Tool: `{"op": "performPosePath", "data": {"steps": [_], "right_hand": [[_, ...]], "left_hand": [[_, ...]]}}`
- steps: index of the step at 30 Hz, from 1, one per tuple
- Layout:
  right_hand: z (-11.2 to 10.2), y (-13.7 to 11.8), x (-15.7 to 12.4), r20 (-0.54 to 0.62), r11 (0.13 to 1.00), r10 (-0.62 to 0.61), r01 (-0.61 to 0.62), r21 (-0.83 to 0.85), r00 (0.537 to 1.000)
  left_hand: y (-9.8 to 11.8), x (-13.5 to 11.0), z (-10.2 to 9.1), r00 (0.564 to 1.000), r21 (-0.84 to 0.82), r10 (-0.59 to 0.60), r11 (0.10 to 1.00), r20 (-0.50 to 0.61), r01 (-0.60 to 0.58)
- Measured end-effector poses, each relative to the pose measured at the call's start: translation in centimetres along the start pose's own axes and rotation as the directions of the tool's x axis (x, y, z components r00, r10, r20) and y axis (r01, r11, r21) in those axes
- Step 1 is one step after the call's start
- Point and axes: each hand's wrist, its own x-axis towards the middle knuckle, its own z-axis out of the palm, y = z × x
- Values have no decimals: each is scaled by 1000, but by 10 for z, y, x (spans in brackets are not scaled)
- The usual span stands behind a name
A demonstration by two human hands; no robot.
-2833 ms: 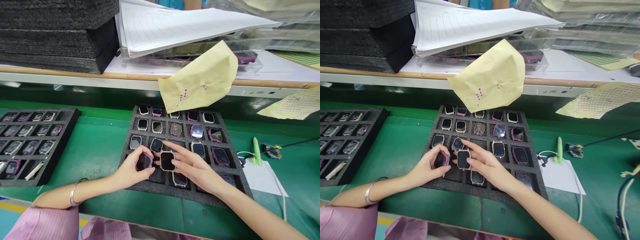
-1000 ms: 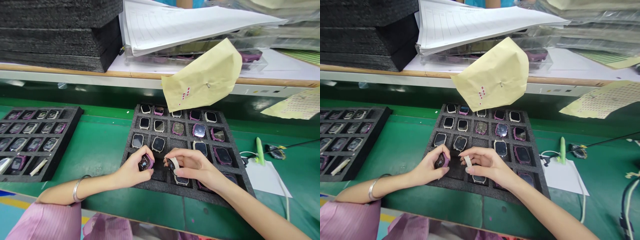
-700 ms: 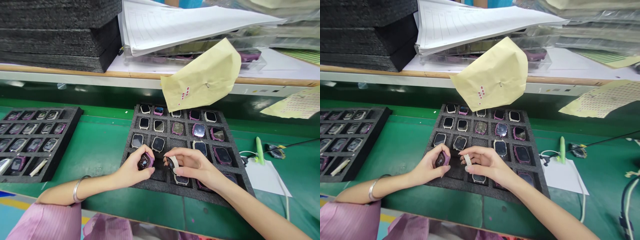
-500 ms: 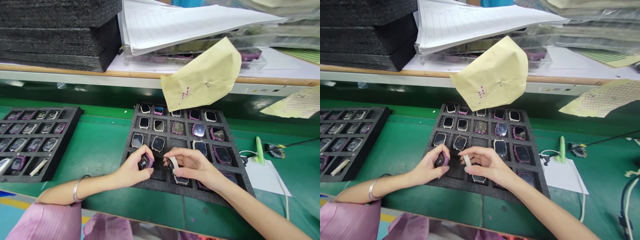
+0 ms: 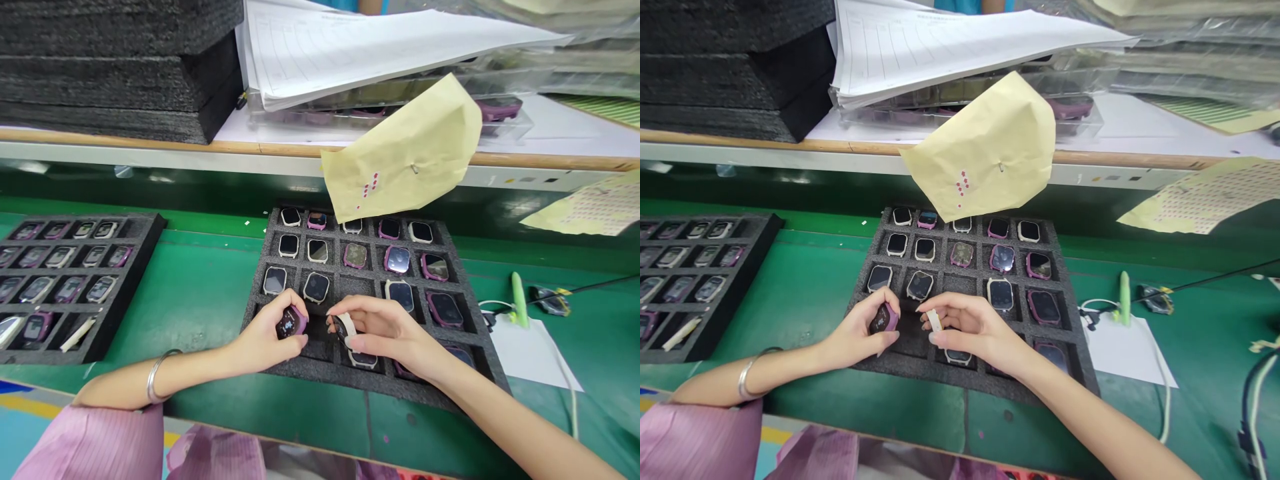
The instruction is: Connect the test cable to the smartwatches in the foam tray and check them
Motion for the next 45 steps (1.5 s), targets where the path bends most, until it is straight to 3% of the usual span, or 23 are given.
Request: {"op": "performPosePath", "data": {"steps": [27, 38, 41, 45], "right_hand": [[0, 1, 2, 38, 998, -14, 17, -66, 999], [0, 1, 2, -4, 995, 14, -14, -100, 1000], [-1, 1, 2, -11, 995, 35, -36, -97, 999], [1, -1, 1, -64, 998, 14, -17, -55, 998]], "left_hand": [[6, 1, 1, 998, 67, 58, 996, 22, -60], [6, 0, 0, 998, 107, 58, 993, -3, -57], [4, 0, 1, 999, 69, 37, 997, -24, -35], [1, 1, 3, 1000, -110, -20, 994, -1, 20]]}}
